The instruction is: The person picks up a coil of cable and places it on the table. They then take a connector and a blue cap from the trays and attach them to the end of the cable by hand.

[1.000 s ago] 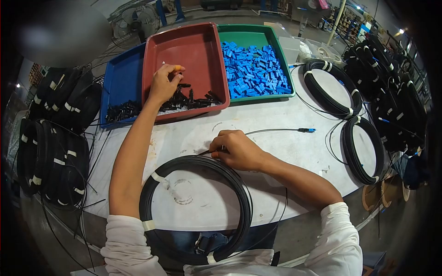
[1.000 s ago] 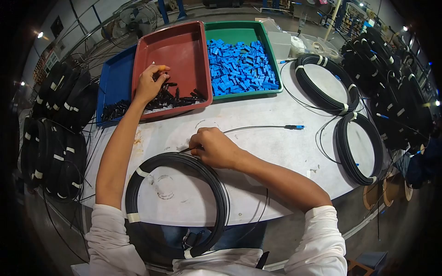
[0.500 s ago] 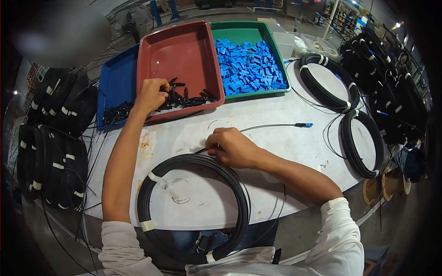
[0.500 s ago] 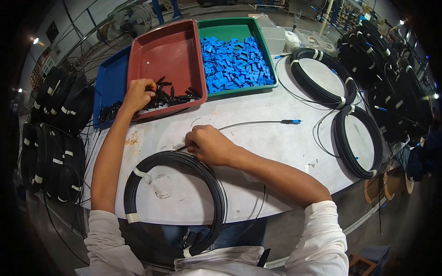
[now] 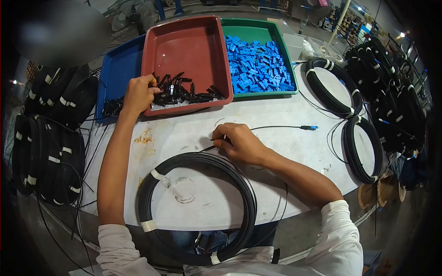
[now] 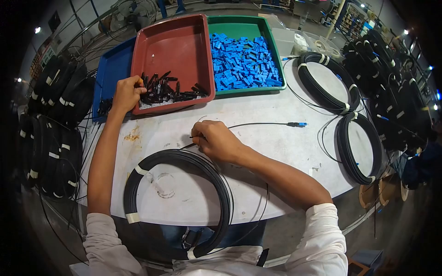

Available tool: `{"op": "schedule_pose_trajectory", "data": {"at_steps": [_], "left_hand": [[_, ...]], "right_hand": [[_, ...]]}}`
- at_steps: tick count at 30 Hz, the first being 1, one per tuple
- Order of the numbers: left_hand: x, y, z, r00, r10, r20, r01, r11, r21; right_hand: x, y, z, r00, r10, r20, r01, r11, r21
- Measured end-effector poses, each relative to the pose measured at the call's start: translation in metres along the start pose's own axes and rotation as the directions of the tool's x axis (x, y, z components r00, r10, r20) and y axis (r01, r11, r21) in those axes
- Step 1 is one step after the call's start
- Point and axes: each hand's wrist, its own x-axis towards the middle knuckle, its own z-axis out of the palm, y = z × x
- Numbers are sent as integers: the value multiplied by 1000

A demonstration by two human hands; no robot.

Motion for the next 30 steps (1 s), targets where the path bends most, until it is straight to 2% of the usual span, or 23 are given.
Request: {"op": "schedule_pose_trajectory", "data": {"at_steps": [1, 2, 3, 4, 5, 7, 9, 10, 12, 13, 15, 16, 19, 20, 21, 23, 24, 25, 27, 28, 29, 30], "left_hand": [[-1, -2, 4, 1000, -1, -28, 2, 999, 46], [-2, -4, 6, 998, -45, 37, 41, 994, 101], [-2, 4, 8, 998, -48, 34, 45, 994, 99], [-2, 15, 10, 990, 128, -55, -116, 977, 180], [-1, 26, 13, 943, 306, -127, -263, 925, 275], [7, 47, 28, 926, 361, -114, -343, 928, 147], [22, 63, 45, 856, 516, -36, -517, 854, -49], [28, 72, 55, 858, 512, -37, -513, 857, -46], [38, 90, 72, 782, 617, 90, -582, 774, -249], [40, 95, 76, 779, 621, 87, -586, 771, -249], [46, 107, 85, 819, 460, 344, -430, 888, -165], [53, 108, 83, 792, 443, 420, -424, 894, -143], [51, 104, 82, 788, 484, 380, -480, 870, -112], [49, 102, 81, 790, 443, 424, -435, 892, -122], [47, 100, 81, 783, 447, 433, -441, 889, -121], [46, 93, 77, 814, 396, 426, -362, 918, -162], [46, 94, 68, 797, 346, 496, -300, 938, -172], [45, 87, 67, 794, 349, 497, -306, 937, -170], [41, 72, 67, 867, 326, 378, -259, 941, -219], [37, 68, 66, 895, 317, 315, -217, 924, -315], [34, 65, 67, 896, 316, 312, -219, 925, -310], [32, 67, 64, 930, 222, 292, -77, 896, -438]], "right_hand": [[-1, 1, 1, 1000, 0, 7, 0, 1000, -4], [-1, 2, 1, 1000, 0, 6, 0, 1000, -10], [-1, 1, 1, 1000, 0, 1, 0, 1000, -16], [-1, 0, 1, 1000, -3, 3, 3, 1000, -18], [-1, -2, 1, 1000, -1, 10, 1, 999, -34], [0, -2, 0, 1000, -5, 16, 6, 999, -51], [1, 3, 2, 1000, -18, 13, 19, 999, -48], [1, 3, 3, 1000, -22, 17, 23, 999, -48], [-1, 4, 1, 999, -44, 1, 44, 998, -34], [-1, 4, 0, 999, -44, -3, 44, 998, -38], [-2, 2, -2, 997, -74, 13, 75, 996, -40], [-3, 4, -2, 996, -86, 15, 87, 995, -43], [-3, 6, 0, 992, -124, 1, 123, 991, -53], [-3, 7, 1, 993, -121, 7, 121, 991, -60], [-4, 8, 2, 993, -118, -3, 118, 992, -53], [-2, 9, 3, 993, -114, 12, 115, 991, -72], [-2, 9, 2, 993, -116, 4, 116, 991, -70], [-2, 9, 2, 994, -110, 19, 111, 991, -70], [-3, 8, 1, 994, -106, 31, 108, 992, -73], [-4, 8, 1, 994, -107, 33, 110, 991, -75], [-4, 7, 1, 993, -111, 36, 113, 991, -77], [-3, 8, 1, 992, -118, 33, 121, 990, -78]]}}
